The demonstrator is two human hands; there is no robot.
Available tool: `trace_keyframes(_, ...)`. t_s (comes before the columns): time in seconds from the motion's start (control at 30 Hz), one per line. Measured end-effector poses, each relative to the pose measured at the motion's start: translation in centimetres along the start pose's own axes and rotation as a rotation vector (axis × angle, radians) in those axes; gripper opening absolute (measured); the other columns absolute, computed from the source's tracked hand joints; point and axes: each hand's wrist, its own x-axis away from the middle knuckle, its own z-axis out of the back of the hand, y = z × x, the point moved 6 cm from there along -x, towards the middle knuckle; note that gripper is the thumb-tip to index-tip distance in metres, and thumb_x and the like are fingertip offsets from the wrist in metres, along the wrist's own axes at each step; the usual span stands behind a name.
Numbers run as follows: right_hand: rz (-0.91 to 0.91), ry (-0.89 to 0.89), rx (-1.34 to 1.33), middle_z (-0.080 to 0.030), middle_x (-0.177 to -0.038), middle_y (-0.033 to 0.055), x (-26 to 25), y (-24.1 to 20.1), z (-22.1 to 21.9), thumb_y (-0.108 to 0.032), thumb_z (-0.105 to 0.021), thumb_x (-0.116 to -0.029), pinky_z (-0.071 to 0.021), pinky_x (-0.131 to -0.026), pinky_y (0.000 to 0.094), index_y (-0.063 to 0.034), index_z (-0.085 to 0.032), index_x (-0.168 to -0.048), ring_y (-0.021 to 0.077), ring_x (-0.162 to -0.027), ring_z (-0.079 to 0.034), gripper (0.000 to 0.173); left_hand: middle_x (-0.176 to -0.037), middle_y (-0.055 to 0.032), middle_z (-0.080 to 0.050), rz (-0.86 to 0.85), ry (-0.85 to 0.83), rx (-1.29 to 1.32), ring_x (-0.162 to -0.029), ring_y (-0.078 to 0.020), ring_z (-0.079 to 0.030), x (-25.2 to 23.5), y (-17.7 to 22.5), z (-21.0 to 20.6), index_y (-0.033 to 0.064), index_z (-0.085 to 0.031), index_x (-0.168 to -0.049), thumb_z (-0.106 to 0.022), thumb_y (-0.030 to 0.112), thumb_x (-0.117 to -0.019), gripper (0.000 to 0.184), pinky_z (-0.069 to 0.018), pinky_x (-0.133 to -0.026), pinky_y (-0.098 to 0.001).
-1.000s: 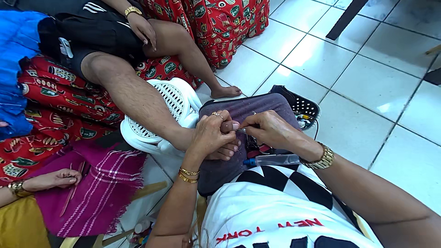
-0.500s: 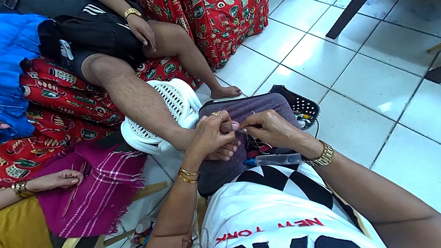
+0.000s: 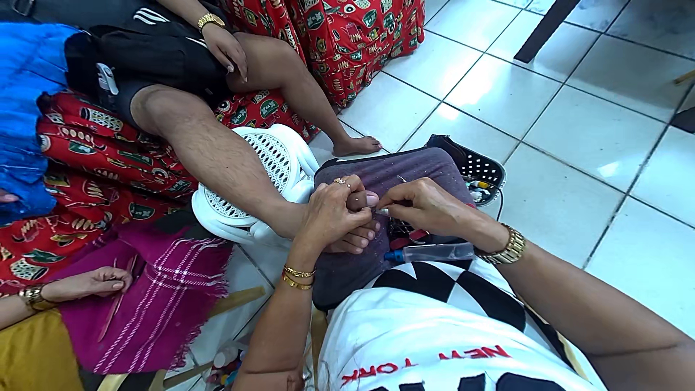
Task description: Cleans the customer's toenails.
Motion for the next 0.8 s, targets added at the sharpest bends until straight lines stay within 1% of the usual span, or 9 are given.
trace_keyframes(0.03,-0.049,0.009,-0.049,-0.066,-0.07,0.0004,0.1,0.2,0.13,-0.009,-0.061,-0.0995,-0.0486,-0.05,0.0205,-0.0048,-0.076,-0.096,0.0023,-0.052,-0.056,0.016,-0.085,-0.0005,-0.066,-0.003,0.003,-0.002,-0.082,-0.0166,-0.063,-0.01,-0.02,-0.01,0.0127,-0.067,-0.095,-0.074,0.037,-0.0856,0.027,-0.0467,-0.078,-0.0449)
trace_keyframes(0.1,-0.12,0.006,-0.133,-0.065,-0.065,0.0005,0.21,0.47,0.14,-0.009,-0.06,-0.1017,-0.0493,-0.045,0.0187,-0.0035,-0.076,-0.099,0.0018,-0.045,-0.054,0.017,-0.084,-0.0005,-0.066,-0.011,0.01,-0.01,-0.081,-0.0167,-0.063,0.01,-0.13,0.0,0.0131,-0.067,-0.095,-0.073,0.038,-0.0861,0.027,-0.0461,-0.077,-0.0442)
trace_keyframes(0.2,-0.17,-0.014,-0.208,-0.066,-0.065,0.0007,0.3,0.46,0.18,-0.008,-0.058,-0.1024,-0.0521,-0.049,0.0186,-0.0027,-0.075,-0.101,0.0021,-0.047,-0.057,0.018,-0.084,-0.0004,-0.066,-0.009,0.017,-0.007,-0.081,-0.0167,-0.063,-0.06,-0.18,-0.06,0.0136,-0.067,-0.095,-0.073,0.038,-0.0855,0.027,-0.0462,-0.076,-0.0437)
trace_keyframes(0.4,-0.297,-0.02,-0.369,-0.066,-0.066,0.0024,0.36,0.77,-0.22,-0.005,-0.056,-0.1037,-0.0546,-0.05,0.0196,-0.0007,-0.074,-0.103,0.0048,-0.049,-0.062,0.018,-0.085,0.0,-0.066,-0.024,0.024,0.003,-0.082,-0.016,-0.062,0.13,-0.15,-0.05,0.014,-0.067,-0.096,-0.072,0.039,-0.0865,0.027,-0.0458,-0.077,-0.0429)
trace_keyframes(0.47,-0.315,0.001,-0.358,-0.065,-0.063,0.0023,0.37,0.83,-0.33,-0.006,-0.057,-0.1039,-0.0534,-0.048,0.0194,-0.0006,-0.074,-0.102,0.0044,-0.047,-0.06,0.018,-0.085,-0.0005,-0.065,-0.025,0.024,-0.003,-0.082,-0.0166,-0.062,0.07,-0.18,-0.09,0.0137,-0.067,-0.096,-0.072,0.039,-0.0861,0.028,-0.046,-0.077,-0.0431)
trace_keyframes(0.57,-0.327,0.019,-0.265,-0.059,-0.06,0.0011,0.42,0.59,-0.3,-0.009,-0.057,-0.1044,-0.0464,-0.045,0.0191,-0.0026,-0.073,-0.101,0.0031,-0.043,-0.05,0.018,-0.085,-0.0014,-0.065,-0.022,0.018,-0.003,-0.083,-0.0173,-0.063,0.01,-0.23,-0.15,0.0131,-0.067,-0.096,-0.072,0.039,-0.0864,0.028,-0.0461,-0.077,-0.0436)
trace_keyframes(0.67,-0.255,0.005,-0.235,-0.057,-0.061,-0.0007,0.56,0.6,-0.14,-0.008,-0.055,-0.1035,-0.0417,-0.045,0.0191,-0.0041,-0.075,-0.103,0.0018,-0.044,-0.046,0.02,-0.085,0.0002,-0.066,-0.011,0.019,0.004,-0.083,-0.0156,-0.062,0.07,-0.28,-0.11,0.0144,-0.067,-0.097,-0.072,0.04,-0.0875,0.028,-0.0458,-0.078,-0.0428)
trace_keyframes(0.7,-0.24,0.005,-0.244,-0.057,-0.061,-0.001,0.6,0.61,-0.12,-0.008,-0.055,-0.1033,-0.0426,-0.044,0.0187,-0.0039,-0.075,-0.103,0.0015,-0.044,-0.047,0.02,-0.085,0.0004,-0.066,-0.013,0.021,0.006,-0.082,-0.0153,-0.062,0.11,-0.28,-0.09,0.0144,-0.067,-0.097,-0.071,0.041,-0.0881,0.028,-0.0457,-0.078,-0.0426)
trace_keyframes(0.8,-0.244,0.007,-0.272,-0.065,-0.063,0.0005,0.62,0.5,-0.14,-0.008,-0.054,-0.1042,-0.0522,-0.048,0.0191,-0.0031,-0.075,-0.103,0.0027,-0.046,-0.058,0.021,-0.085,0.0001,-0.066,-0.015,0.027,0.003,-0.082,-0.0156,-0.062,0.1,-0.2,-0.07,0.0141,-0.067,-0.096,-0.072,0.039,-0.0871,0.027,-0.0456,-0.077,-0.0428)
